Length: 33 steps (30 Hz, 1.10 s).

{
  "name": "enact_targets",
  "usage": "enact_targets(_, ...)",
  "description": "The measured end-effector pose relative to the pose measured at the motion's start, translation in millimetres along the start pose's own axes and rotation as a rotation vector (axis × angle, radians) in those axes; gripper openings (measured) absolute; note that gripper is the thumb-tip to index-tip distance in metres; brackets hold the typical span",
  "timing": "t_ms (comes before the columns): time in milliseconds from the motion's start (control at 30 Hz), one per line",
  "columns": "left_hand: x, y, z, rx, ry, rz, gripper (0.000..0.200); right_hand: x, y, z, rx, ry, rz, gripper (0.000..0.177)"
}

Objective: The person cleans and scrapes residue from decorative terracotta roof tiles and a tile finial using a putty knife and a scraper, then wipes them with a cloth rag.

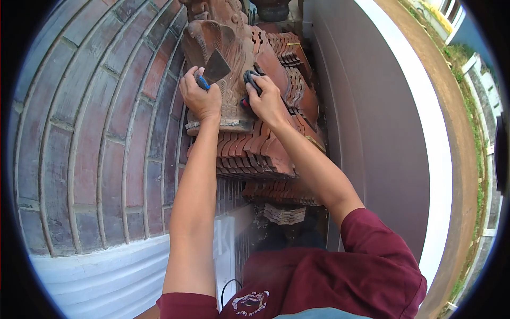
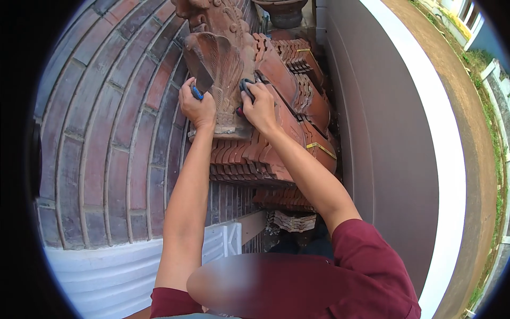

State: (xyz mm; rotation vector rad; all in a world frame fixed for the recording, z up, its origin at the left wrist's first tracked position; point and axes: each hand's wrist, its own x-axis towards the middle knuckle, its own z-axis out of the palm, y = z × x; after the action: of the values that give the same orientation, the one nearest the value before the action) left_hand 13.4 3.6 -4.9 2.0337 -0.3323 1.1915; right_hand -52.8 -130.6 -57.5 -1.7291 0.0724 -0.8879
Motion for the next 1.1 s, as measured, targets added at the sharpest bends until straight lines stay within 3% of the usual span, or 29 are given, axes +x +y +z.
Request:
enact_targets(33, 0, 1, -1, -0.004, -0.005, -0.001, 0.041, 17, -4, 4, 0.091, 0.036, 0.013, 0.028)
enact_targets(67, 0, 2, -2, 0.0, 0.011, 0.015, 0.032, 31, -9, 7, 0.179, 0.067, 0.029, 0.03)
enact_targets(133, 1, 8, -4, 0.008, 0.044, 0.044, 0.017, 58, -22, 14, 0.089, 0.097, -0.313, 0.033)
enact_targets(200, 2, 6, -4, 0.021, 0.026, 0.016, 0.018, 80, -34, 26, 0.045, 0.029, -0.462, 0.034)
enact_targets(300, 1, 6, -4, 0.002, 0.022, -0.013, 0.019, 106, -26, 44, -0.295, -0.098, -0.703, 0.037)
enact_targets(400, 2, 6, -4, 0.003, 0.032, -0.011, 0.022, 92, -16, 46, -0.38, -0.255, -0.677, 0.04)
enact_targets(533, 2, 11, -10, -0.015, 0.028, -0.052, 0.027, 95, -6, 19, -0.099, -0.541, -0.565, 0.03)
enact_targets(600, 2, 10, -10, -0.042, 0.029, -0.073, 0.033, 112, -33, 9, -0.187, -0.405, -0.495, 0.027)
enact_targets(633, 2, 10, -10, -0.047, 0.033, -0.08, 0.034, 123, -50, 12, -0.081, -0.327, -0.446, 0.03)
enact_targets(733, 3, 11, -12, -0.064, 0.037, -0.081, 0.03, 145, -95, 29, -0.172, -0.254, -0.792, 0.033)
enact_targets(833, 3, 11, -13, -0.059, 0.037, -0.08, 0.025, 170, -90, 57, -0.394, -0.278, -1.064, 0.038)
enact_targets(933, 5, 9, -12, -0.071, 0.063, -0.068, 0.023, 179, -81, 65, -0.361, -0.272, -1.057, 0.042)
enact_targets(1100, 4, 9, -12, -0.059, 0.052, -0.074, 0.023, 198, -82, 63, -0.294, -0.362, -0.919, 0.033)
